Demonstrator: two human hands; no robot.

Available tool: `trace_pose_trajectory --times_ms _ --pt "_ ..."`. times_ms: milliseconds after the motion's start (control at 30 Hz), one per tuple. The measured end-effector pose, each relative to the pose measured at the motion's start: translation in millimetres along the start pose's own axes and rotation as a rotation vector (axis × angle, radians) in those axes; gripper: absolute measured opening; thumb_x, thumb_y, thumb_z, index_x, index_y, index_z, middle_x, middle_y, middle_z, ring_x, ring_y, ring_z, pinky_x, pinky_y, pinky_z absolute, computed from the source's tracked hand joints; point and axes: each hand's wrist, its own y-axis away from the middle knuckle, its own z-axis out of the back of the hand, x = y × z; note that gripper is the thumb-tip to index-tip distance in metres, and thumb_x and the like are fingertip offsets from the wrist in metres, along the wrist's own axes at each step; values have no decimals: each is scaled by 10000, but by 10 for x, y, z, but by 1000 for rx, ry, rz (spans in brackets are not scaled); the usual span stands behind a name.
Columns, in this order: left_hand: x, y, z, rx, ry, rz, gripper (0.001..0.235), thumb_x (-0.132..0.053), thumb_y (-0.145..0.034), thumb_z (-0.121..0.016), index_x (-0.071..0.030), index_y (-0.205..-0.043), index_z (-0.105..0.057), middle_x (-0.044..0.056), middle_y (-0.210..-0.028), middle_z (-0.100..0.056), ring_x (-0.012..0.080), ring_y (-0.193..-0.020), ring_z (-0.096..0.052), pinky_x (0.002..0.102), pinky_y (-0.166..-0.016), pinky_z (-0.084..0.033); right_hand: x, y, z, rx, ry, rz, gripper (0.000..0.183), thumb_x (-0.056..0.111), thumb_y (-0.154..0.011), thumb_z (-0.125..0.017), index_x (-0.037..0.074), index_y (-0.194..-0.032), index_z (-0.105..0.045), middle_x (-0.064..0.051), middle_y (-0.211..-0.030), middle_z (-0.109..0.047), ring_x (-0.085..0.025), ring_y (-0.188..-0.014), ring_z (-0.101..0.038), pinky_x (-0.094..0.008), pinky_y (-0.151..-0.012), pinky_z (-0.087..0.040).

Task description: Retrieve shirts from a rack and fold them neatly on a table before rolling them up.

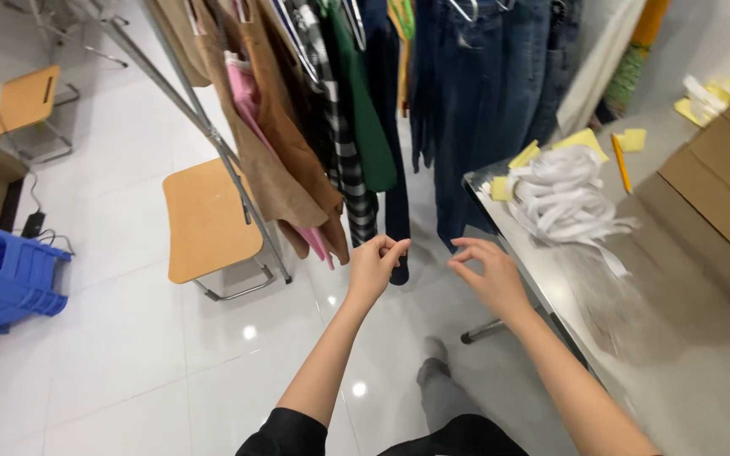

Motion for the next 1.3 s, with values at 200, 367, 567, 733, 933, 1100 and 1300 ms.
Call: trace_pose_trajectory --times_ms 200,367,567,733,933,1100,1300 --pt "-349 -695 481 -108 -65 -27 551 -501 -1064 -651 -167 -627 -679 0 -439 -617 194 -506 -655 302 -580 -549 298 -1452 -60 -155 -143 271 308 268 -943 -864 158 -735 -665 39 -1080 -812 -227 -1025 -751 -356 -907 -574" --pt "-874 -1444 875 -266 -59 -252 233 -339 -1088 -643 -190 -1058 -818 42 -950 -827 252 -942 -788 383 -824 -630 791 -2524 98 -95 -337 388 329 164 -1149 -629 157 -855 -777 -6 -1125 -805 -195 -1005 -746 -334 -869 -564" --pt "-1144 -2145 1387 -712 -310 -621 180 -100 -1039 -667 -125 -1199 -746 168 -1332 -662 443 -1272 -599 561 -1135 -451 1042 -3485 21 -19 -447 559 182 115 -1153 -621 110 -1218 -792 -61 -1183 -770 -198 -1136 -720 -302 -855 -598" --pt "-853 -2689 1668 -757 -278 -411 386 -219 -1093 -563 -146 -1472 -579 98 -1633 -495 263 -1547 -453 498 -1330 -264 1412 -3984 -139 40 -380 707 240 72 -1142 -556 6 -1261 -755 -141 -1245 -742 -246 -1127 -700 -348 -939 -549" --pt "-719 -3156 1926 -497 207 -100 564 -288 -1041 -544 -107 -1565 -443 84 -1617 -499 218 -1518 -437 364 -1259 -314 1812 -4788 -592 143 -253 894 315 184 -1163 -537 8 -1345 -724 -156 -1315 -734 -321 -1227 -669 -459 -993 -507" --pt "-561 -3300 2013 -361 355 -142 508 -290 -987 -686 -107 -1454 -601 38 -1374 -648 159 -1350 -561 336 -1202 -403 1896 -5258 -1039 206 -246 866 284 158 -1133 -591 11 -1319 -747 -209 -1303 -632 -305 -1031 -702 -416 -926 -575" --pt "-794 -3027 1878 -618 247 -73 215 -315 -920 -716 -158 -985 -586 -49 -968 -623 97 -962 -604 280 -933 -486 1951 -5221 -1111 307 -128 689 248 159 -1090 -582 85 -1260 -746 -90 -1137 -746 -255 -1010 -702 -460 -863 -556"
